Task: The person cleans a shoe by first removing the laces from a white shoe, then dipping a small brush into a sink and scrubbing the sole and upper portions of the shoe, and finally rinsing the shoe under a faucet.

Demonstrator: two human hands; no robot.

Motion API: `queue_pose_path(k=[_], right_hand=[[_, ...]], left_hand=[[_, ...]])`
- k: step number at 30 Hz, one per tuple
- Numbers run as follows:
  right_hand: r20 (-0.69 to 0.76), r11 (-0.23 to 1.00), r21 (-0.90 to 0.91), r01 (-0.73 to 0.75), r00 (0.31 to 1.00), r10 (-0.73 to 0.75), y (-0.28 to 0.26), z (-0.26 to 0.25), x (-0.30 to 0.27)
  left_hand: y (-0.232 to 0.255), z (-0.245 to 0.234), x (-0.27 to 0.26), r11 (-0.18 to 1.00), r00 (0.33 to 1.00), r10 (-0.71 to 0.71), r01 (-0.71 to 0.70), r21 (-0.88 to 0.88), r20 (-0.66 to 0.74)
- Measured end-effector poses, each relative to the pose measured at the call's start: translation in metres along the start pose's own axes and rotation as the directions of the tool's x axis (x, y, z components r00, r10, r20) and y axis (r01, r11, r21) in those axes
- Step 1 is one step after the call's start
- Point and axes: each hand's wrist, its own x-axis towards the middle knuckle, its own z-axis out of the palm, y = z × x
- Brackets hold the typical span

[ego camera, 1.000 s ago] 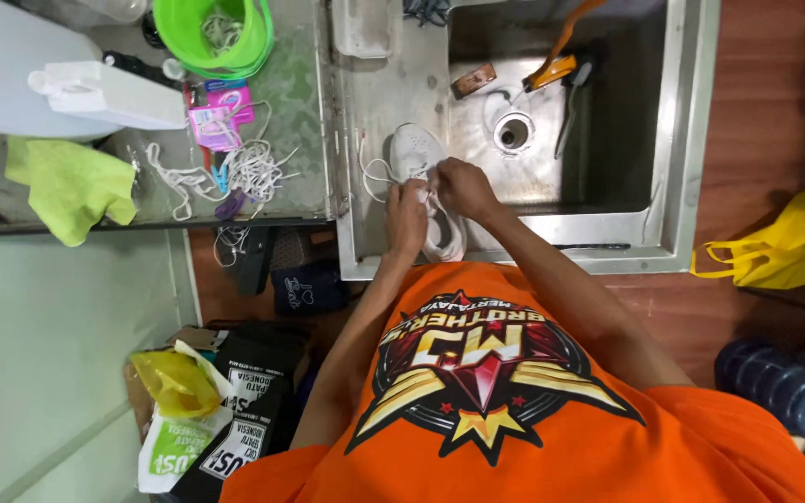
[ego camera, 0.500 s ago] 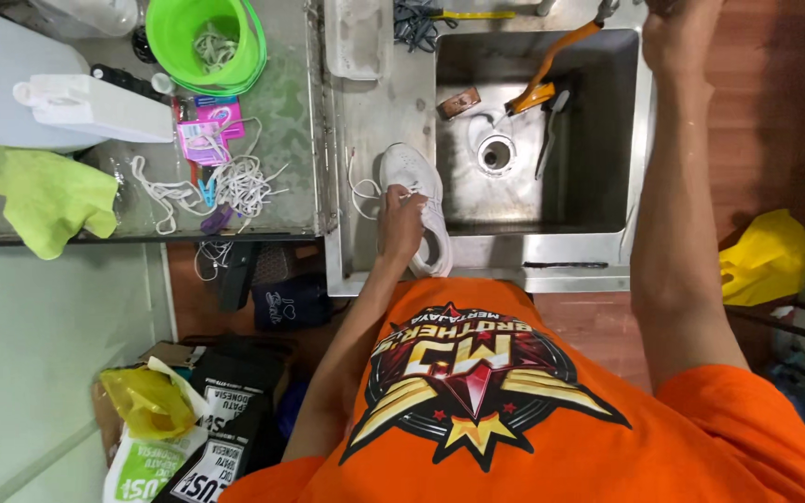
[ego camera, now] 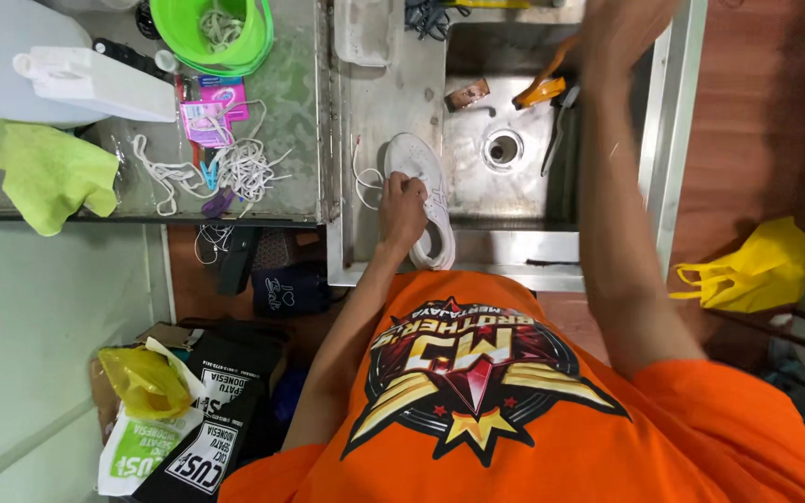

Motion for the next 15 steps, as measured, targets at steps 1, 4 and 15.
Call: queue_pose_path(k=[1,4,15], right_hand=[[0.015,1.000,-0.008,-0.006,1.000,0.006,-0.007,0.012,-0.031],[0.413,0.979,0.202,-0.017,0.908,-0.069,-0.047,0.079,-0.151],[0.693,0.718,0.606,-0.343,0.671,-0.264,-0.068,0.096,-0.261]], left_hand=[[-0.002,0.002,0.000,0.998,1.000,-0.028,0.028,-0.051,-0.012],[-0.006,0.015,-0.003,0.982,0.994,-0.098,0.089,-0.165,-0.043],[0.011,-0.016,-0.015,0.876,0.983,-0.154,0.088,-0.473,-0.101]])
